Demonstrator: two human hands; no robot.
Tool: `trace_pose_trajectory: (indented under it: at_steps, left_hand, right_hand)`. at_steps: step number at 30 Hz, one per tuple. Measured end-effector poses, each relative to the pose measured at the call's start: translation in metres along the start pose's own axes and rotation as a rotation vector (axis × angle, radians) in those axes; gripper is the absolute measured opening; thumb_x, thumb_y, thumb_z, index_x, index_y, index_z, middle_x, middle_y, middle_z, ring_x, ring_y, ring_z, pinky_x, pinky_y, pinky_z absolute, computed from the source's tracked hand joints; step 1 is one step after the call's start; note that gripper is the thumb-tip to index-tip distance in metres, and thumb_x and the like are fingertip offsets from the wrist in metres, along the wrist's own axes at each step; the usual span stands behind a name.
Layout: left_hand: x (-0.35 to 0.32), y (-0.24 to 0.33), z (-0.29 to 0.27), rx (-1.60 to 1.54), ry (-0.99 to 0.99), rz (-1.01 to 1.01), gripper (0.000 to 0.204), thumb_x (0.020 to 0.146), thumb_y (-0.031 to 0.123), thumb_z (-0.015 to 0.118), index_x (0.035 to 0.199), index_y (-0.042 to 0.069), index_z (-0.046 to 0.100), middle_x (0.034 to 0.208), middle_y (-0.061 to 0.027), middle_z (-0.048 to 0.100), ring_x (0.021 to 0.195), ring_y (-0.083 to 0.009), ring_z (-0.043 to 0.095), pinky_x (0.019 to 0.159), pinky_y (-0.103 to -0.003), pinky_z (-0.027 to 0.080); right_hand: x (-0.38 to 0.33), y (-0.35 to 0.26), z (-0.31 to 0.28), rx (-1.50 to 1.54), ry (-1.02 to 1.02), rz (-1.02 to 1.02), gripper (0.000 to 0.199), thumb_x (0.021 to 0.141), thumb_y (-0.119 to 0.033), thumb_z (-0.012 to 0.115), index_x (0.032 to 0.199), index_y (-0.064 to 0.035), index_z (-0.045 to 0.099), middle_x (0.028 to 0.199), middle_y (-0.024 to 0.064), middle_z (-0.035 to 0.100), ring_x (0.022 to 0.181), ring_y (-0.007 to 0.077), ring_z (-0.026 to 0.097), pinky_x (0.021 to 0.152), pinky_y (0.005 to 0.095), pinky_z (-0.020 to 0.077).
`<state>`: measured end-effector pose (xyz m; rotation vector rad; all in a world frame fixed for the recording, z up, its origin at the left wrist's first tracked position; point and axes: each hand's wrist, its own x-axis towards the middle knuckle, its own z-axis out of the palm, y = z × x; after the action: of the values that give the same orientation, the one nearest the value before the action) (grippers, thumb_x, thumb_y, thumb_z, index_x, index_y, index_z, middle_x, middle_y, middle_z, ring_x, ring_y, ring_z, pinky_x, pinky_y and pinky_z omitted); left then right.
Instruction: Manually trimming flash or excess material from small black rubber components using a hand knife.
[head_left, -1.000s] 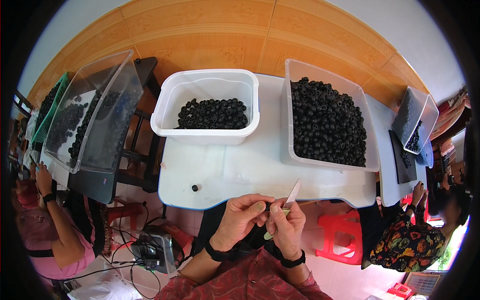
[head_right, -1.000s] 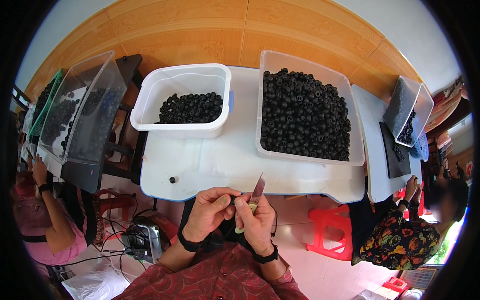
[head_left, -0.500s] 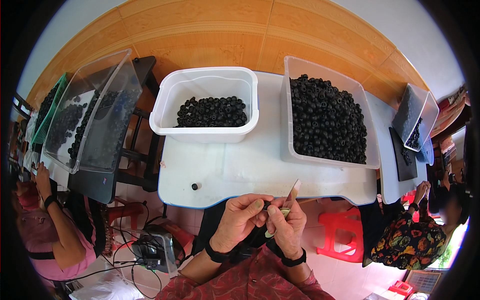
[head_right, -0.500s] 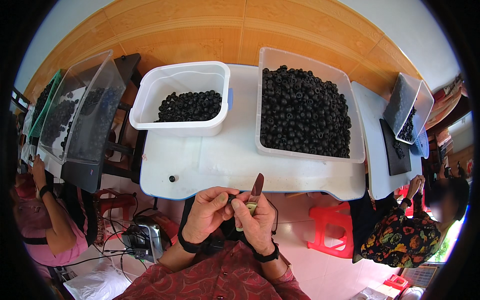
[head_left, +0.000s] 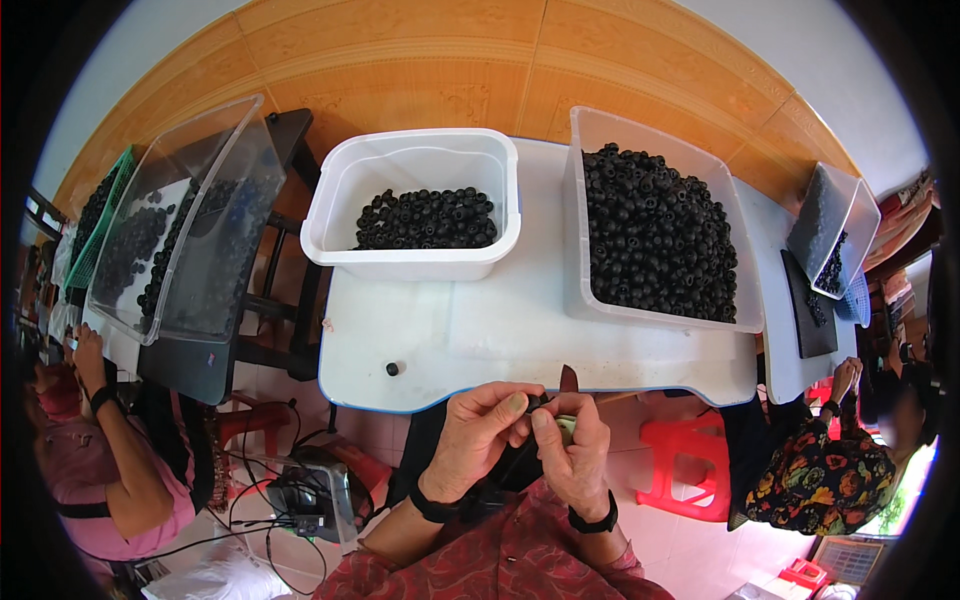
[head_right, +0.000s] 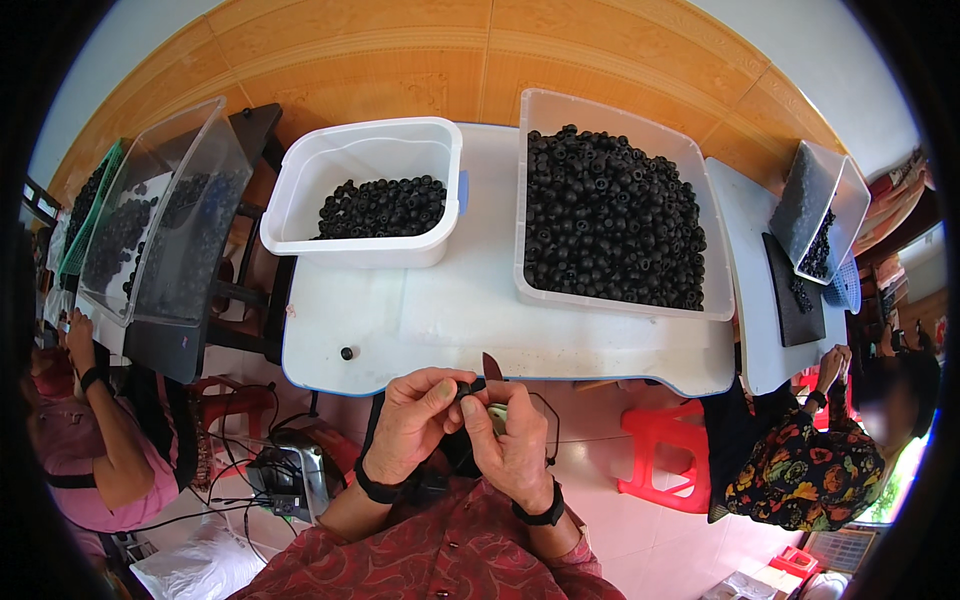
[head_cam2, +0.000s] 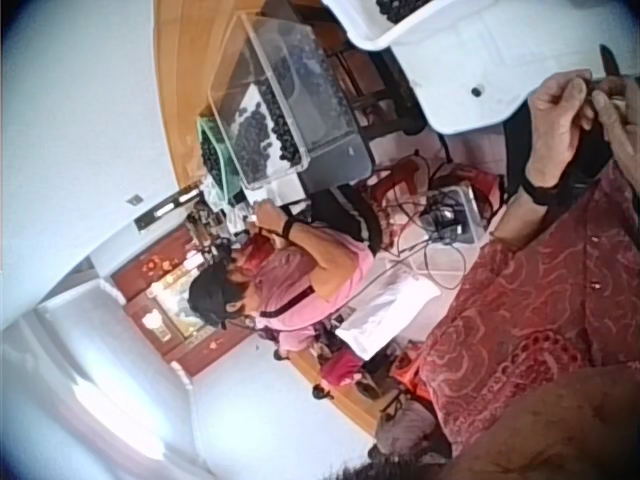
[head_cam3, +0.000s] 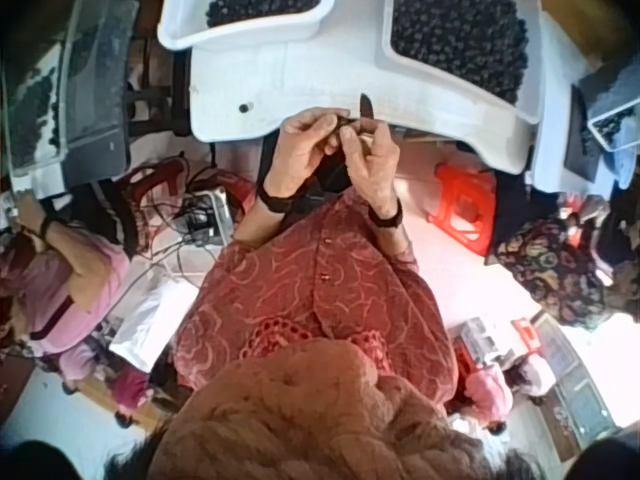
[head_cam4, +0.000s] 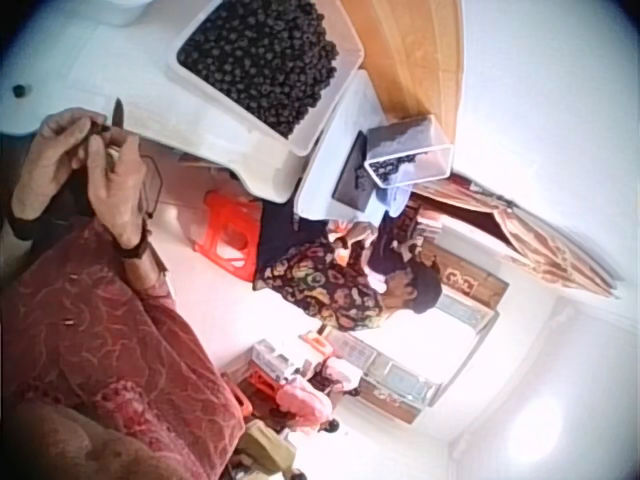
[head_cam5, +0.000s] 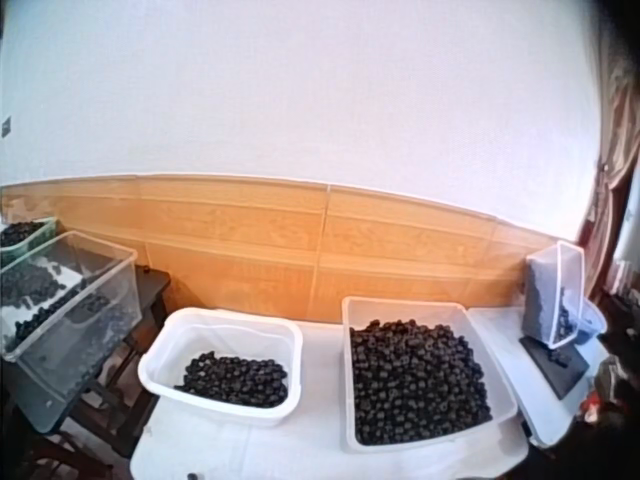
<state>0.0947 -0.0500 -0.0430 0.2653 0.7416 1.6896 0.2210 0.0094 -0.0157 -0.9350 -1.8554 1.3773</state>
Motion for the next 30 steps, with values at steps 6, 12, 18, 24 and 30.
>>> trace_pose_trajectory:
  at_steps: [6, 12, 18, 24, 30]
  left_hand:
    - [-0.001, 0.003, 0.002, 0.028, 0.019, 0.015, 0.022, 0.093, 0.013, 0.06, 0.109, -0.001, 0.066, 0.082, -0.0035, 0.064, 0.067, -0.0066, 0.053, 0.058, -0.02, 0.042]
    - [-0.002, 0.001, 0.0, 0.06, 0.03, 0.062, 0.021, 0.093, 0.012, 0.061, 0.107, -0.002, 0.066, 0.085, -0.0039, 0.065, 0.067, -0.0061, 0.053, 0.057, -0.019, 0.042]
    - [-0.002, 0.002, 0.002, 0.135, 0.063, 0.077, 0.019, 0.092, 0.01, 0.061, 0.106, -0.001, 0.067, 0.082, -0.0024, 0.064, 0.064, -0.0054, 0.052, 0.055, -0.018, 0.042]
    - [-0.002, 0.005, 0.005, 0.21, 0.087, 0.081, 0.018, 0.092, 0.011, 0.062, 0.105, -0.001, 0.067, 0.077, -0.0005, 0.062, 0.061, -0.0048, 0.051, 0.053, -0.018, 0.041]
    - [-0.002, 0.002, 0.005, 0.22, 0.116, 0.079, 0.019, 0.092, 0.011, 0.062, 0.105, -0.001, 0.067, 0.076, -0.0004, 0.061, 0.06, -0.0049, 0.051, 0.052, -0.018, 0.042]
  right_hand:
    - [0.001, 0.0, 0.001, -0.117, -0.036, -0.042, 0.023, 0.09, -0.015, 0.063, 0.098, 0.0035, 0.051, 0.075, 0.0154, 0.065, 0.068, 0.027, 0.068, 0.059, 0.0332, 0.0514]
    - [0.002, 0.004, 0.001, -0.252, -0.078, -0.068, 0.024, 0.094, -0.019, 0.058, 0.099, 0.0036, 0.051, 0.075, 0.0139, 0.064, 0.067, 0.0189, 0.064, 0.06, 0.0305, 0.0489]
    - [0.002, -0.001, 0.0, -0.267, -0.132, 0.059, 0.029, 0.095, -0.025, 0.056, 0.099, 0.0023, 0.048, 0.084, 0.0219, 0.062, 0.076, 0.0404, 0.064, 0.061, 0.0429, 0.0499]
    - [0.002, 0.008, 0.003, -0.253, -0.12, 0.03, 0.029, 0.095, -0.026, 0.056, 0.098, 0.002, 0.048, 0.083, 0.0224, 0.061, 0.073, 0.0412, 0.063, 0.058, 0.0432, 0.0493]
    - [0.004, 0.014, 0.009, -0.357, -0.034, -0.158, 0.025, 0.094, -0.022, 0.057, 0.094, 0.0011, 0.048, 0.076, 0.0193, 0.06, 0.064, 0.0401, 0.062, 0.051, 0.0426, 0.0478]
